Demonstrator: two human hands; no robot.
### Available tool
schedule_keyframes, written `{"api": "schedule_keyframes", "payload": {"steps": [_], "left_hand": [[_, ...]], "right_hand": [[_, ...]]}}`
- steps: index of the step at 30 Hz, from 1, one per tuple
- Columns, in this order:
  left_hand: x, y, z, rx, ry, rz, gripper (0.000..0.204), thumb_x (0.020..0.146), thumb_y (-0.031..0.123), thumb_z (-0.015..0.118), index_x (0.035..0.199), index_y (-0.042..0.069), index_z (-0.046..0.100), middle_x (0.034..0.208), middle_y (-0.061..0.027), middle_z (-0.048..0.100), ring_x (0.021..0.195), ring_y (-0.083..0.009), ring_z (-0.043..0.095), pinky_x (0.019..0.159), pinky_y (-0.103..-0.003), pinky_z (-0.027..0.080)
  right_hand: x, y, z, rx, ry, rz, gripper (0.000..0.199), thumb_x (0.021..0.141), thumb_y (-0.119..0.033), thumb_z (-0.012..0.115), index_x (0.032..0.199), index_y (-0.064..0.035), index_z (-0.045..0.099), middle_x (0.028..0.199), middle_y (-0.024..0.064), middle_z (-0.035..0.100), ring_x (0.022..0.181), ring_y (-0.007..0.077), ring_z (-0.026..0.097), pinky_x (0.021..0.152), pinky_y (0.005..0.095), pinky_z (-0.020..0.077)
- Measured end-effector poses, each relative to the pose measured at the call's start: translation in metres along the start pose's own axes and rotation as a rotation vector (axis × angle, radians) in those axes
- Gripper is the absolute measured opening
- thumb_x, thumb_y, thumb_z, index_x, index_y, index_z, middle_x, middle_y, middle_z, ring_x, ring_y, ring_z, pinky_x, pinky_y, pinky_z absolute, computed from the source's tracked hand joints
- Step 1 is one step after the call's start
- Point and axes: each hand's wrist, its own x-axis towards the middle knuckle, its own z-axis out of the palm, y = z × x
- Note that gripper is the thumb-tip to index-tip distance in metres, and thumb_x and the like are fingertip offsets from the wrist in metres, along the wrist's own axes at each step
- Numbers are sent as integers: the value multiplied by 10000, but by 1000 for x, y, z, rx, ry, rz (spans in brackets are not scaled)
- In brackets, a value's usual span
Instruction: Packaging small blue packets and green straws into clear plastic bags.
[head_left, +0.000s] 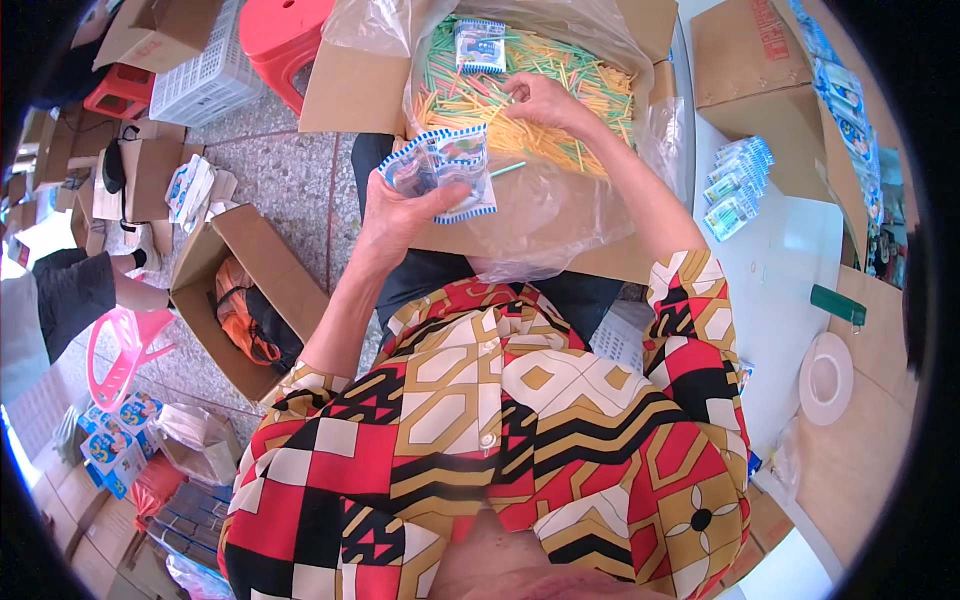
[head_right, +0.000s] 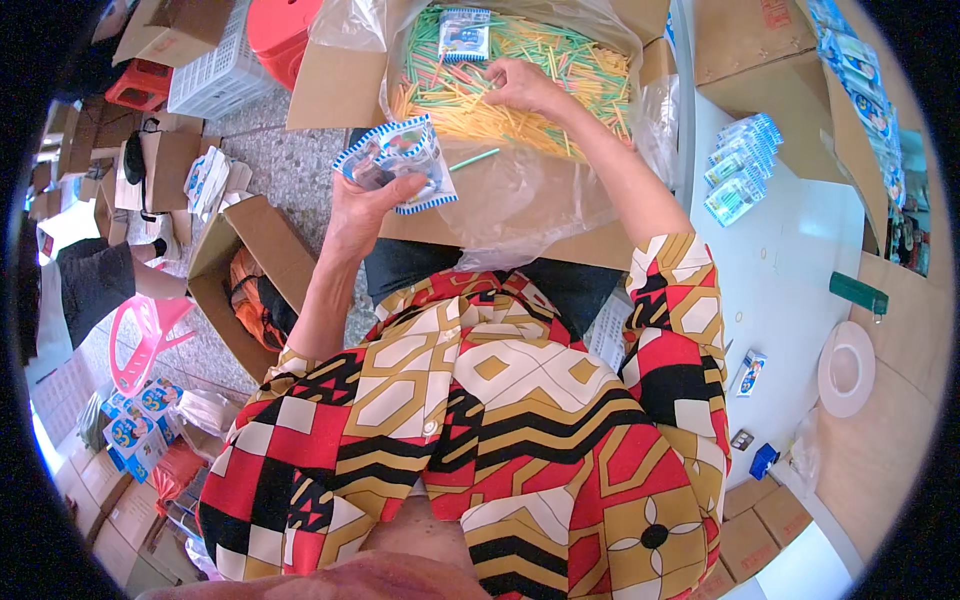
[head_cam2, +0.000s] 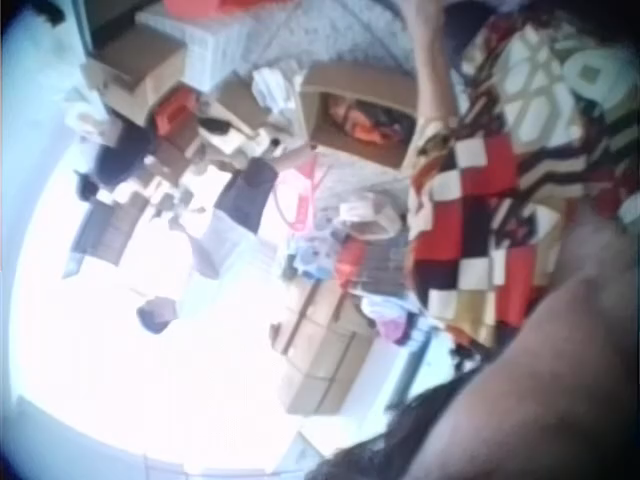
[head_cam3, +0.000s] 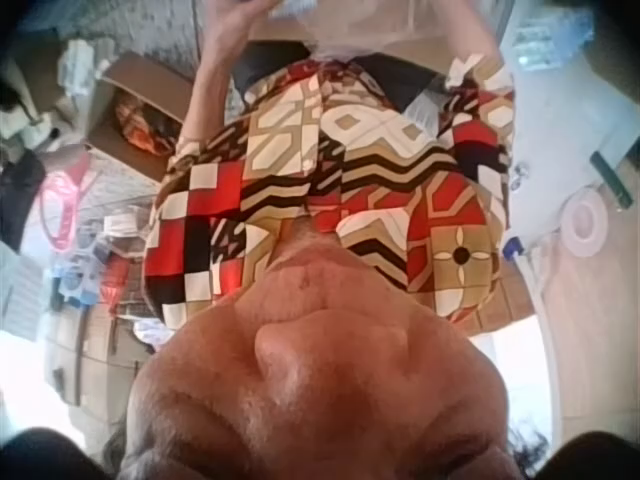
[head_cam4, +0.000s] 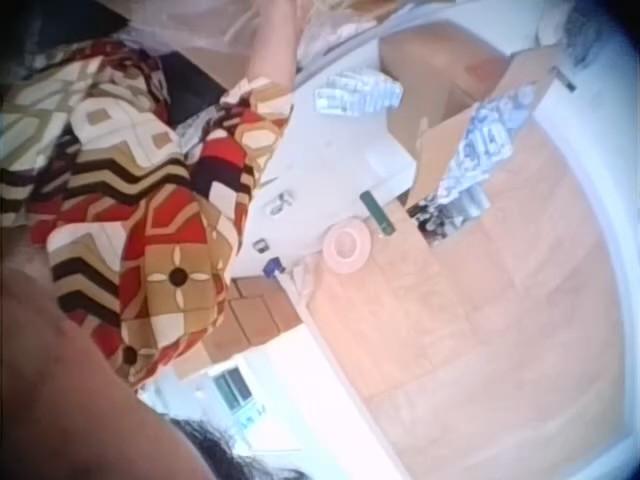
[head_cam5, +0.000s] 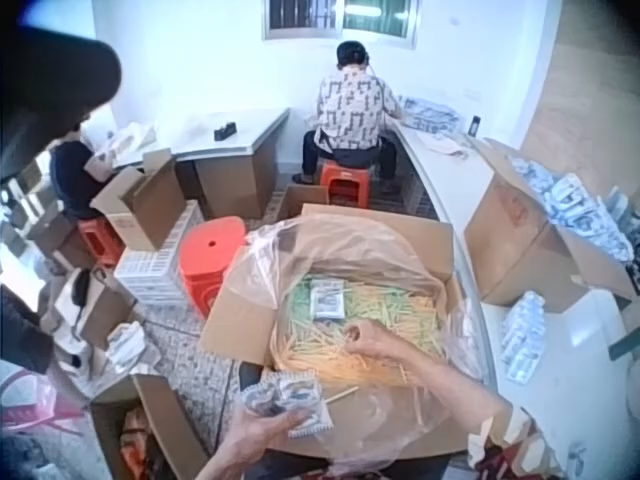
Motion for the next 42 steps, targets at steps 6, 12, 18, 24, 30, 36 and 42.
{"api": "schedule_keyframes", "payload": {"steps": [6,12,18,24,30,36,42], "left_hand": [[4,1,1,1,1,-10,382,701,19,728,1052,20,578,932,-51,641,831,-120,609,733,-257,489],[-1,9,1,35,23,14,325,732,46,695,1043,13,608,939,-26,640,830,-77,579,770,-254,477],[0,2,-3,36,-51,69,304,712,31,719,1001,11,628,908,-5,642,802,-53,562,745,-239,470],[-3,1,-2,110,-56,67,281,720,66,722,979,-1,634,880,-3,650,791,-50,559,746,-228,462],[1,7,2,145,-72,97,272,719,102,725,952,-10,641,855,-12,653,755,-43,546,708,-227,457],[-2,14,5,166,-88,100,256,728,126,722,937,-5,654,821,-7,653,726,-40,537,675,-222,454],[5,8,7,148,-130,140,305,726,78,719,1010,10,634,893,12,640,772,-31,534,707,-210,452]], "right_hand": [[-13,-13,8,-157,192,33,547,679,-355,683,1024,45,539,961,202,599,898,311,584,766,371,464],[-2,-25,20,-310,207,4,475,679,-308,651,996,26,532,952,231,590,912,359,569,778,420,440],[0,-13,12,-285,86,-11,278,655,-75,571,911,29,538,849,255,582,838,420,564,710,453,441],[9,-10,16,-396,88,-10,271,649,-54,536,905,30,550,854,274,585,822,447,554,710,464,436],[1,-18,1,-170,164,-153,256,631,-138,650,808,34,581,668,195,598,610,296,604,562,388,446],[-23,6,-21,241,77,205,153,754,-163,652,764,-19,600,635,17,572,558,77,533,497,231,418],[-76,3,-46,554,234,220,68,780,-93,628,818,-45,600,705,-7,559,608,76,506,547,219,413]]}}
